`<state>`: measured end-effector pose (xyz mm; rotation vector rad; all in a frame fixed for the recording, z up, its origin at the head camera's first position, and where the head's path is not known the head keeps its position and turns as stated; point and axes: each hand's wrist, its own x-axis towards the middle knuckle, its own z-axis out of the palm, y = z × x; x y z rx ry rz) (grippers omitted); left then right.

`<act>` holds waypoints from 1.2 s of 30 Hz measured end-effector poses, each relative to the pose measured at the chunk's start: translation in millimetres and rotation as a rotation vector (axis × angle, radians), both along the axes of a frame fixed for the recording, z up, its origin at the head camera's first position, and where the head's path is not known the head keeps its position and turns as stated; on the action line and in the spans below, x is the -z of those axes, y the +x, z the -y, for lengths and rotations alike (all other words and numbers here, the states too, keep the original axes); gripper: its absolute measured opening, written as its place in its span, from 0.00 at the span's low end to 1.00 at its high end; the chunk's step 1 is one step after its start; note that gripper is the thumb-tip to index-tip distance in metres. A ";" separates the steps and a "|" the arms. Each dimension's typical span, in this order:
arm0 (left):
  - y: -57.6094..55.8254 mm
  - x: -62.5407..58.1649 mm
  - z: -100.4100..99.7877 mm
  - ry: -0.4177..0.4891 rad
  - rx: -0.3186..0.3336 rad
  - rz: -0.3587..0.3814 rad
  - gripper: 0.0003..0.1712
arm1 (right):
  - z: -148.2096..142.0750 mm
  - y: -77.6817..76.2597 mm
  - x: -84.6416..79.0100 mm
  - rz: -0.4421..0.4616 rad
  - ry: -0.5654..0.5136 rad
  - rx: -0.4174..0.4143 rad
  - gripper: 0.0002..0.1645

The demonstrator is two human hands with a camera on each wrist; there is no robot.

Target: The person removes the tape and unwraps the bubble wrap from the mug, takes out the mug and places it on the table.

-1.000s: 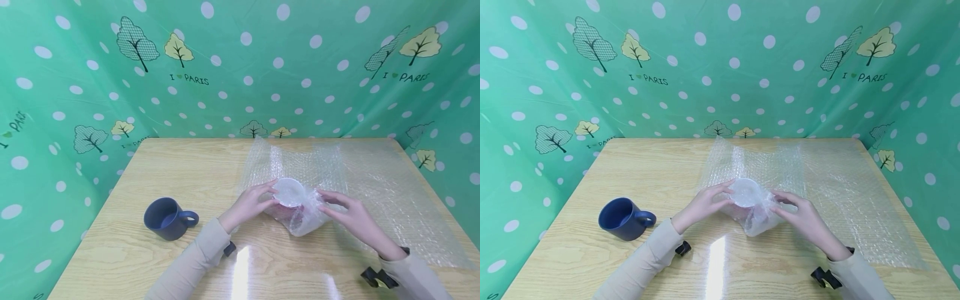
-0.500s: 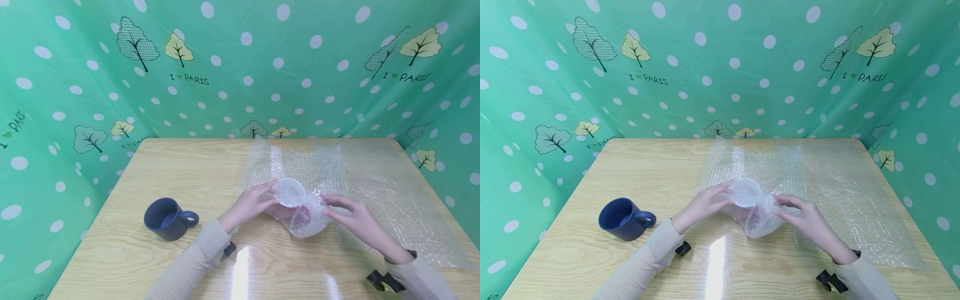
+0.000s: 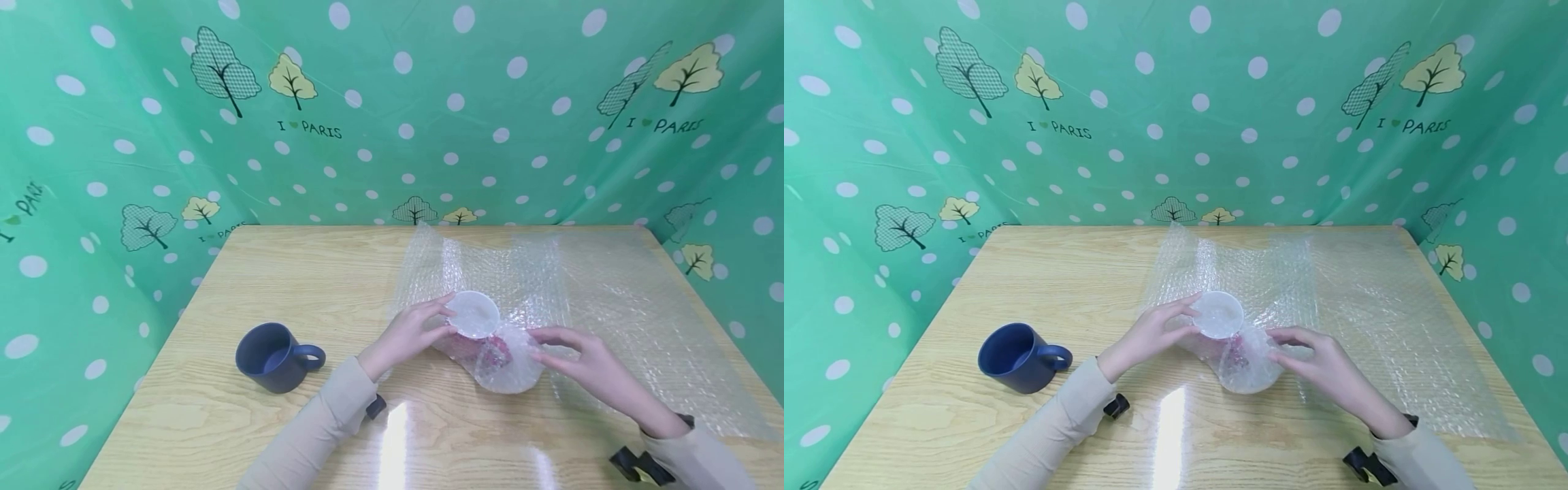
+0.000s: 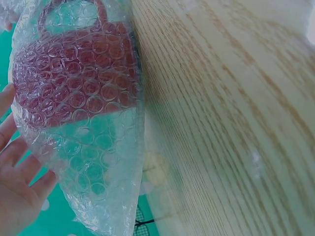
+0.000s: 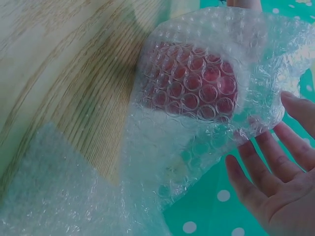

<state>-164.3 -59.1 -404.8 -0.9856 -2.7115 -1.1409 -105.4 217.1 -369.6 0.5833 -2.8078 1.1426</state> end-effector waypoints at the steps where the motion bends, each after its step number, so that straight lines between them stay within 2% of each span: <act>1: 0.0 0.0 0.0 0.000 0.000 0.001 0.19 | -0.7 0.1 0.1 0.007 0.002 -0.006 0.18; 6: -0.1 -0.1 0.0 -0.007 -0.005 0.003 0.18 | -3.2 1.5 -0.8 0.043 0.025 -0.013 0.17; 26: -0.7 0.8 -0.6 -0.005 0.002 0.001 0.18 | -14.5 5.8 0.1 0.051 0.061 -0.087 0.15; 36: -0.2 0.2 -0.3 -0.017 -0.005 -0.011 0.20 | -23.1 7.2 -0.8 0.155 0.060 -0.109 0.15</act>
